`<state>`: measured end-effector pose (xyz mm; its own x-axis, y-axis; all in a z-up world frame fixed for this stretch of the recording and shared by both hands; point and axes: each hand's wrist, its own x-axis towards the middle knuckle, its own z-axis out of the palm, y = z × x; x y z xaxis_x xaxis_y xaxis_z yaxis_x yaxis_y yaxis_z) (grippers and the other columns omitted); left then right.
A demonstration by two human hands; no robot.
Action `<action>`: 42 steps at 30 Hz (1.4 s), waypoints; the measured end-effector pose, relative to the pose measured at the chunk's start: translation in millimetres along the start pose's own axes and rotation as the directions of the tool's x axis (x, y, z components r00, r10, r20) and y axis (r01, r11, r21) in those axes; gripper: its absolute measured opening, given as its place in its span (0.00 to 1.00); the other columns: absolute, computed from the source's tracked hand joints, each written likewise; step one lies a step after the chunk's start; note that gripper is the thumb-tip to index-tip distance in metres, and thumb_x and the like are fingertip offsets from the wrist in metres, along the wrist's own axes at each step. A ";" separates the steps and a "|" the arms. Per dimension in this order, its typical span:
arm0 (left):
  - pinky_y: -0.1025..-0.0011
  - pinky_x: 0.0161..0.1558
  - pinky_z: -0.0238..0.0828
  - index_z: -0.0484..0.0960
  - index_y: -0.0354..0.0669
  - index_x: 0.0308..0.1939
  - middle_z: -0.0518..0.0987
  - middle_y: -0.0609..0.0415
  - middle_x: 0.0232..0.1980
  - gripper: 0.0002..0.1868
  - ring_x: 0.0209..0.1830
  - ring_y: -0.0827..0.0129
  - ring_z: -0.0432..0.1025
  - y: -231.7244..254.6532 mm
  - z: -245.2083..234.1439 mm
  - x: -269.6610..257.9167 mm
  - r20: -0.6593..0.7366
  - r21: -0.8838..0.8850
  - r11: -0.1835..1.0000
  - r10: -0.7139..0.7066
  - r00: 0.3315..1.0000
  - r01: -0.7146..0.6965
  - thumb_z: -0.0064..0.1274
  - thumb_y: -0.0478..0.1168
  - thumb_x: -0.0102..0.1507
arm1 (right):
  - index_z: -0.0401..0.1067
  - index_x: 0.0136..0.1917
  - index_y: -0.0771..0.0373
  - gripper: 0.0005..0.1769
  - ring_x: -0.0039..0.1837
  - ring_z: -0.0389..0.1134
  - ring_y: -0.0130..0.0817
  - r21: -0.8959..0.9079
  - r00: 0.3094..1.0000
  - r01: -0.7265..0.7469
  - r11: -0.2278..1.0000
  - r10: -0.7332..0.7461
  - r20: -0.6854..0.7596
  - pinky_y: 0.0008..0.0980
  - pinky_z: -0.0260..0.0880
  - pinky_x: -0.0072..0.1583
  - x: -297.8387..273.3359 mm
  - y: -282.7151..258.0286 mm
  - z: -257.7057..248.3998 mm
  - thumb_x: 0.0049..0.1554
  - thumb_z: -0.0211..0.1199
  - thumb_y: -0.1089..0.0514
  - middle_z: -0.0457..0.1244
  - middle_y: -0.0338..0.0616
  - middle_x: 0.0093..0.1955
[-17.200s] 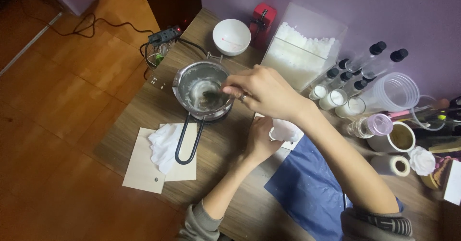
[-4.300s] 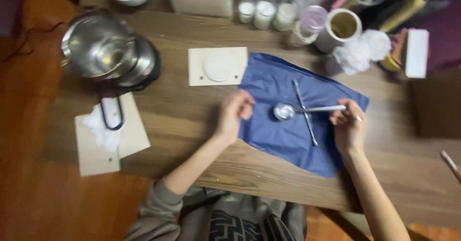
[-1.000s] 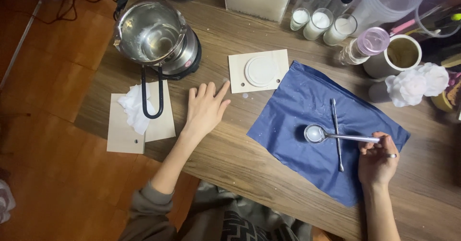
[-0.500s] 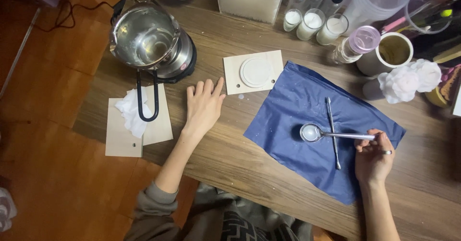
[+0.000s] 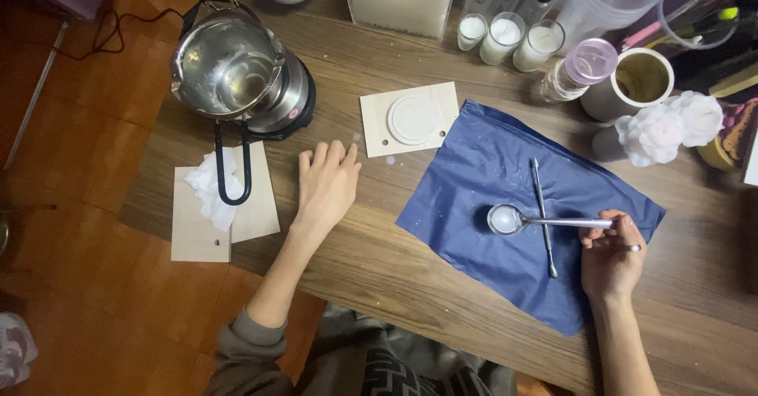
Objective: Assembling a decorative wax flower by attaching petals to a wick and using tools to shape and refine the form.
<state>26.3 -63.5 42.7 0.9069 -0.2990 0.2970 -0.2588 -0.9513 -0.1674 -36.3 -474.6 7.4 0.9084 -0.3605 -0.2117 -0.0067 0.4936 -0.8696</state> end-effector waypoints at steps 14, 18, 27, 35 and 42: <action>0.65 0.37 0.56 0.74 0.49 0.56 0.66 0.57 0.35 0.20 0.35 0.64 0.60 -6.9 5.2 4.0 0.039 -0.041 0.999 0.005 0.999 -0.003 0.48 0.50 0.62 | 0.69 0.43 0.62 0.13 0.32 0.58 0.26 -0.046 1.000 -0.013 0.999 0.013 0.005 0.18 0.59 0.38 -4.0 -4.7 5.4 0.60 0.55 0.50 0.58 0.40 0.28; 0.66 0.35 0.56 0.73 0.48 0.59 0.66 0.56 0.36 0.22 0.35 0.64 0.60 -4.9 7.2 3.5 0.063 -0.028 1.000 -0.007 0.998 0.009 0.45 0.51 0.63 | 0.69 0.43 0.62 0.13 0.32 0.57 0.26 -0.047 1.000 -0.010 0.999 0.011 0.014 0.18 0.59 0.38 -4.1 -4.9 5.5 0.60 0.54 0.51 0.58 0.40 0.28; 0.63 0.38 0.56 0.74 0.52 0.54 0.66 0.56 0.36 0.17 0.35 0.62 0.61 28.3 -8.6 -2.2 0.030 -0.239 0.970 0.050 0.998 -0.041 0.48 0.42 0.61 | 0.68 0.43 0.64 0.13 0.30 0.57 0.28 -0.016 1.000 -0.009 1.000 0.009 -0.010 0.18 0.58 0.37 -1.3 -1.6 3.1 0.60 0.53 0.52 0.58 0.42 0.27; 0.65 0.38 0.55 0.74 0.57 0.57 0.66 0.57 0.37 0.20 0.36 0.64 0.60 32.6 3.0 -2.1 0.050 -0.133 0.988 0.085 0.995 -0.078 0.47 0.52 0.62 | 0.69 0.44 0.63 0.14 0.31 0.57 0.27 -0.030 1.000 -0.013 0.999 0.014 0.015 0.18 0.59 0.38 -1.5 -2.3 1.8 0.61 0.53 0.50 0.58 0.40 0.28; 0.65 0.39 0.56 0.71 0.56 0.59 0.65 0.58 0.37 0.22 0.36 0.65 0.60 33.1 6.8 -5.0 0.087 -0.121 0.988 0.102 0.991 -0.091 0.46 0.53 0.62 | 0.69 0.45 0.64 0.14 0.31 0.58 0.27 -0.046 1.000 -0.006 0.999 0.007 0.021 0.17 0.60 0.38 -3.4 -4.2 2.4 0.61 0.52 0.51 0.59 0.40 0.29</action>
<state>15.4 -93.0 29.3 0.9012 -0.3870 0.1952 -0.3790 -0.9221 -0.0787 -38.3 -473.5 12.8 0.9168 -0.3405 -0.2086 -0.0314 0.4593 -0.8877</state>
